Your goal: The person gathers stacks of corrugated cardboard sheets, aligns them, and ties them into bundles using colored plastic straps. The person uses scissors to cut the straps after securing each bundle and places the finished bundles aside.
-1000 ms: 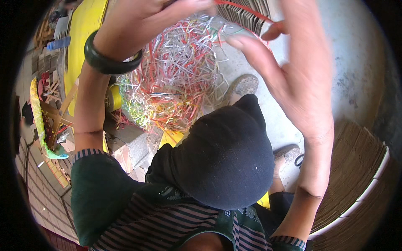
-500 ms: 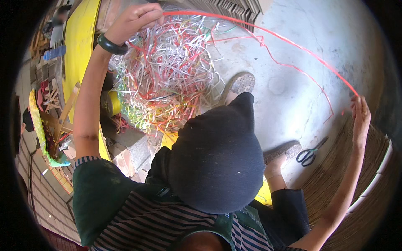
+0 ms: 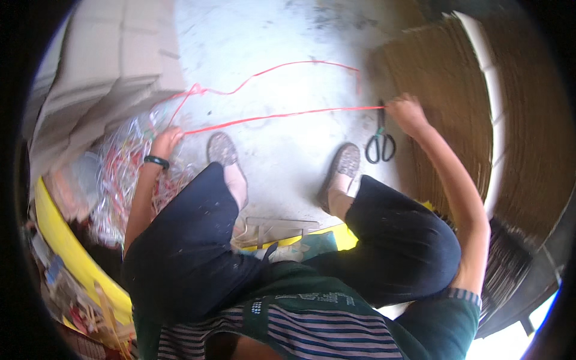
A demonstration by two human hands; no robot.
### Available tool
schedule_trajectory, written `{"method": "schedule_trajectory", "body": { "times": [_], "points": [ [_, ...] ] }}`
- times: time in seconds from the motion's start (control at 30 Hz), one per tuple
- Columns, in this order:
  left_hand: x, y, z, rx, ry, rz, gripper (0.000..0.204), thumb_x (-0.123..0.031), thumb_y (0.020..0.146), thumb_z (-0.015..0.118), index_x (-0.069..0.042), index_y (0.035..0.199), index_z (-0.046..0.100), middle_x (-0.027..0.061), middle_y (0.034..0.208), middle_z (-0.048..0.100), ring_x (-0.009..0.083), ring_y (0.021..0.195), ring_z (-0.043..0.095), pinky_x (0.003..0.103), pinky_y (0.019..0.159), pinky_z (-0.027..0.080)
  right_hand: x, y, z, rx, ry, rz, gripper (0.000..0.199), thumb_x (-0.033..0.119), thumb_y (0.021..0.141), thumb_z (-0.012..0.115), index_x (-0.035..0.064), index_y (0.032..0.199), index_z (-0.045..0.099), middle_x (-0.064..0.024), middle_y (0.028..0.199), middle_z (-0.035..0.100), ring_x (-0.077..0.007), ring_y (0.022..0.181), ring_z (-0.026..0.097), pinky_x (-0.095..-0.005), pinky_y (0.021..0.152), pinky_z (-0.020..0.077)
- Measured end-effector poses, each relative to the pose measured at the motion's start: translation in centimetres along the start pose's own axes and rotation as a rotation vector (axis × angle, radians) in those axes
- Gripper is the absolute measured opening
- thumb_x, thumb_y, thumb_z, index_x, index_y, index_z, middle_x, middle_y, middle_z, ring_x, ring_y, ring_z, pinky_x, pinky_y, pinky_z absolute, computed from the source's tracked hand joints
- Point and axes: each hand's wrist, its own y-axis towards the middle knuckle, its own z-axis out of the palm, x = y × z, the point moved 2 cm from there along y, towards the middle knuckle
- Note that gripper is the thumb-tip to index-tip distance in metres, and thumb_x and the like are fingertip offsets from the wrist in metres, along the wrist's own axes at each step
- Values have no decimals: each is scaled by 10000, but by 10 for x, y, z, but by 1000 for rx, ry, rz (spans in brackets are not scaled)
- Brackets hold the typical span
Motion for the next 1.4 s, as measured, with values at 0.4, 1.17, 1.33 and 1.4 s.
{"method": "schedule_trajectory", "body": {
  "times": [0.4, 1.17, 1.33, 1.4],
  "points": [
    [-108, 30, -14, -111, 392, 82, 431, -266, 991, 683, -36, 1345, 593, 185, 1243, 598, 390, 1180, 574, 490, 1022, 475, 72, -39, 17, -414, 532, 278, 621, 99, 884, 699, 99, 1477, 514, -175, 1428, 551, -359, 1320, 529, -497, 1063, 457],
    [-578, 207, 179, 804, -903, 380, 466, -381, 1136, 491, -25, 1429, 559, 102, 1226, 698, 169, 1069, 672, 320, 925, 556, -18, -152, 129, -1671, 3513, 888, 467, -45, 1056, 434, -31, 1522, 419, -306, 1553, 416, -486, 1430, 432, -586, 1163, 507],
    [-631, 206, 223, 760, -1297, 85, 547, -379, 1109, 559, -9, 1504, 481, 135, 1382, 620, 233, 1235, 624, 387, 1020, 531, -17, -153, 142, -1569, 3628, 920, 407, -8, 1085, 363, -48, 1478, 459, -298, 1508, 481, -487, 1406, 469, -583, 1115, 551],
    [-649, 203, 229, 710, -1473, 86, 558, -350, 1086, 609, -37, 1527, 471, 90, 1410, 596, 208, 1226, 608, 370, 1024, 499, -20, -161, 138, -1532, 3608, 924, 411, -27, 1074, 366, -53, 1473, 464, -302, 1497, 487, -495, 1393, 479, -593, 1118, 546]
  ]
}}
